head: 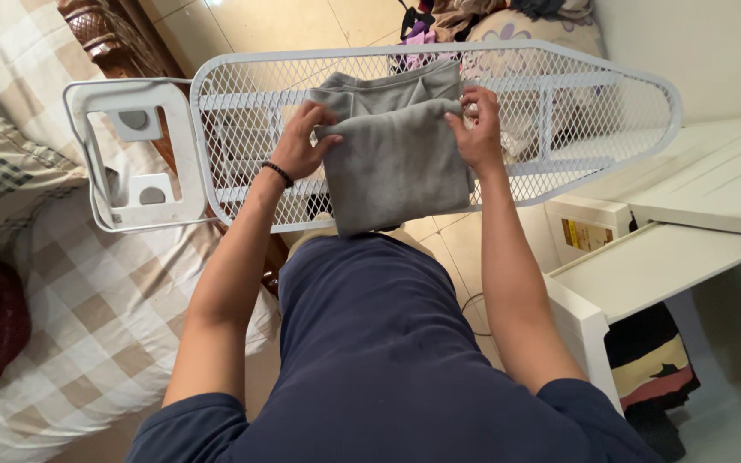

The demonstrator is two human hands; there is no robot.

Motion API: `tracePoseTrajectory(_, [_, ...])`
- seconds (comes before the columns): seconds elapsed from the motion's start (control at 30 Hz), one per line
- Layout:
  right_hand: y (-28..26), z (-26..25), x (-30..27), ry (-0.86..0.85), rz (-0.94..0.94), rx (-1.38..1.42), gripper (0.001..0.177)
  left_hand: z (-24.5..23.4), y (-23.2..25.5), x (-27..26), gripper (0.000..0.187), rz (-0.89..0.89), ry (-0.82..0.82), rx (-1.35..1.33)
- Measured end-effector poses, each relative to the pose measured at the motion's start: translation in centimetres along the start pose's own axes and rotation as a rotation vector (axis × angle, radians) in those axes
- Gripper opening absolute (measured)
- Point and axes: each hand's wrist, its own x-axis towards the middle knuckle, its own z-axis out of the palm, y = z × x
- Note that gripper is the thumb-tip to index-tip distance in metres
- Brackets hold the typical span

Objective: The person folds a gray shirt on an ironing board, places it into a white drawer, and then begins folding a black hoodie on the same board.

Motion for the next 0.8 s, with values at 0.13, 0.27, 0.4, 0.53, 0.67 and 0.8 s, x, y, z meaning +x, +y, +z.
tracePoseTrajectory(0.13, [2.7,0.6,0.4,-0.090,0.283,0.293,0.025,2.1,-0.1,0.1,0.037,-0.223,0.106,-0.283])
tracePoseTrajectory(0.27, [4.4,1.9,0.9,-0.069,0.199,0.158,0.021,4.0,-1.7,0.4,0.050,-0.426,0.202,-0.512])
tracePoseTrajectory(0.4, [5.4,2.7,1.2,-0.012,0.163,0.125,0.023,4.1,-3.1,-0.3,0.045,-0.430,-0.023,-0.544])
tracePoseTrajectory(0.53, [5.3,2.4,1.8,-0.003,0.273,0.199,0.027,4.0,-2.7,1.2,0.037,-0.364,0.046,-0.368])
tracePoseTrajectory(0.67, [4.7,1.5,1.5,-0.146,0.373,0.533,0.036,4.6,-3.6,3.0,0.037,-0.300,0.081,-0.319])
tracePoseTrajectory(0.8, [4.5,0.4,2.2,-0.160,0.392,0.567,0.031,5.8,-5.3,2.9,0.031,-0.294,0.148,-0.368])
